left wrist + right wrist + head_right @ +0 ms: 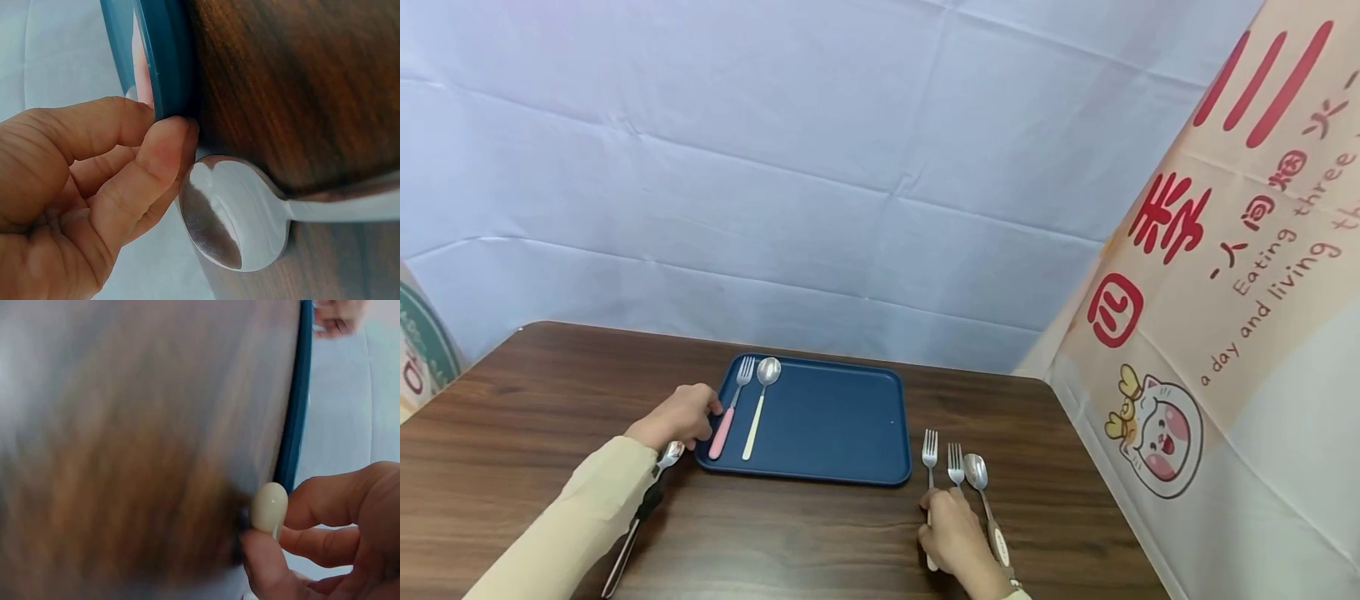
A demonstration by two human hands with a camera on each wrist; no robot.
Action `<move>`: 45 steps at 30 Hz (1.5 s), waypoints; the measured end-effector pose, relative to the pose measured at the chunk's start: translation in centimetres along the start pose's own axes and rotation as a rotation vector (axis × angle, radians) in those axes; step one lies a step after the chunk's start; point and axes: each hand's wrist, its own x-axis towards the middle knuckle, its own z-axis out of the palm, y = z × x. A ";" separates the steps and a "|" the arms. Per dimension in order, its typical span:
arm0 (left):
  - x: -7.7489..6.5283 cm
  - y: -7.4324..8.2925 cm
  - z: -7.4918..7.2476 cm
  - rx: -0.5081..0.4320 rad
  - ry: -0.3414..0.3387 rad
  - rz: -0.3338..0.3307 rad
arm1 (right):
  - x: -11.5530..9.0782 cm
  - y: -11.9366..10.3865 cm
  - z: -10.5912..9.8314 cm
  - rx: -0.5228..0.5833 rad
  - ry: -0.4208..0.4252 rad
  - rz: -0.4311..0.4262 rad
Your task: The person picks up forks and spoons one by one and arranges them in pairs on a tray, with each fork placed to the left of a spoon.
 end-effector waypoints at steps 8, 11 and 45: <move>-0.1 0.2 0.0 -0.005 -0.004 -0.013 | 0.7 0.5 -1.8 0.030 0.030 0.004; -0.1 0.2 0.0 0.005 0.000 -0.011 | 0.9 0.3 -2.4 0.036 0.033 0.003; 0.3 0.1 0.2 0.003 -0.010 -0.035 | 4.7 -3.2 -1.2 0.144 0.003 -0.023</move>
